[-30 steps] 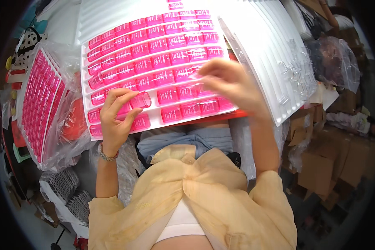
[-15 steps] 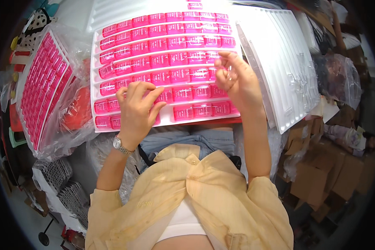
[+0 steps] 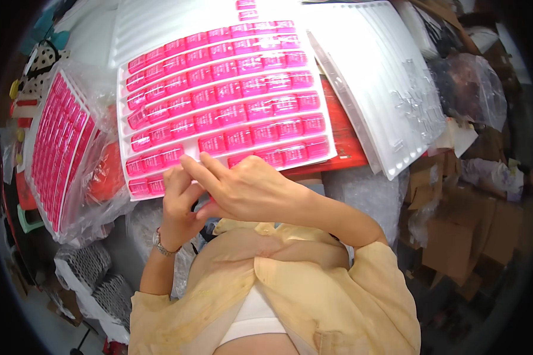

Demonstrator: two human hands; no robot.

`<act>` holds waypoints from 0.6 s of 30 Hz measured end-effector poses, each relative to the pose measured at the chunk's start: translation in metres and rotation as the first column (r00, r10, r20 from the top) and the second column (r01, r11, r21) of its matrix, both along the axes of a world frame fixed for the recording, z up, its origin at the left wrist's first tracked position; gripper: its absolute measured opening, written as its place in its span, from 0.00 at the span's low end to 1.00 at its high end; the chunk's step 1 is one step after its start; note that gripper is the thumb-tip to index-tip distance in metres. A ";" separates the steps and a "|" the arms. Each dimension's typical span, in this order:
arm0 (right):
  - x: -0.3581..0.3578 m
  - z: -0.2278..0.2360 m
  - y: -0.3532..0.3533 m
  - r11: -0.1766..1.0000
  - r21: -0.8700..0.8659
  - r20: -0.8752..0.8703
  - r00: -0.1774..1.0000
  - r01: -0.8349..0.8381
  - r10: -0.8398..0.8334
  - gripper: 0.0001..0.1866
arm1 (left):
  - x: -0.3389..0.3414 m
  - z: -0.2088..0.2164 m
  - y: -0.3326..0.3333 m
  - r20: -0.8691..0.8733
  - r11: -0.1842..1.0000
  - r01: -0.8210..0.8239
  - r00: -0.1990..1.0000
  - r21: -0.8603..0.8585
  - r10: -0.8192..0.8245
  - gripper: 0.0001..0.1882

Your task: The person places small pink containers into a white plastic tray, arranging them in rows. They handle the containers one by one, picking them up and positioning them into the tray slots. The person occasionally adjusts the tray and handles stacks of white packaging material.

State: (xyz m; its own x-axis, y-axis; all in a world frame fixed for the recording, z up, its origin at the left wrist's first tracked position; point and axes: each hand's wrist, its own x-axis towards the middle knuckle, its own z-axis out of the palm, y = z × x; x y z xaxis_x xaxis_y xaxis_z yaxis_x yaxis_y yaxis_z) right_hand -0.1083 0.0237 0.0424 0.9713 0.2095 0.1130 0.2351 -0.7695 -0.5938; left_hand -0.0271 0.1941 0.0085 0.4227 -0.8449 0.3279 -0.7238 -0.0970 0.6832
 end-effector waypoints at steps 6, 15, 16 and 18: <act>-0.016 0.003 -0.050 0.961 0.153 0.013 0.972 0.232 -0.236 0.42 | 0.000 -0.006 -0.009 -0.012 0.994 -0.113 0.994 0.005 0.113 0.20; -0.114 -0.039 -0.243 0.190 -0.685 0.366 0.558 0.703 -0.744 0.15 | 0.010 -0.014 -0.012 0.236 0.978 -0.171 0.962 0.121 0.139 0.17; -0.115 -0.039 -0.244 0.202 -0.684 0.364 0.568 0.701 -0.739 0.13 | 0.011 -0.012 -0.008 0.207 0.974 -0.201 0.962 0.100 0.177 0.17; -0.115 -0.038 -0.242 0.223 -0.678 0.357 0.579 0.701 -0.733 0.10 | 0.017 -0.006 0.001 0.153 0.965 -0.255 0.958 0.063 0.244 0.18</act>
State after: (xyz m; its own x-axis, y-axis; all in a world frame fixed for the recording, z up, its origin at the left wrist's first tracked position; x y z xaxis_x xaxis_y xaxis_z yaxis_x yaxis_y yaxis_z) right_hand -0.2238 -0.2180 0.0044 0.7560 -0.5927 0.2778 -0.6510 -0.7253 0.2240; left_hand -0.0100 0.1947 0.0023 0.5774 -0.7446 0.3349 -0.7587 -0.3377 0.5571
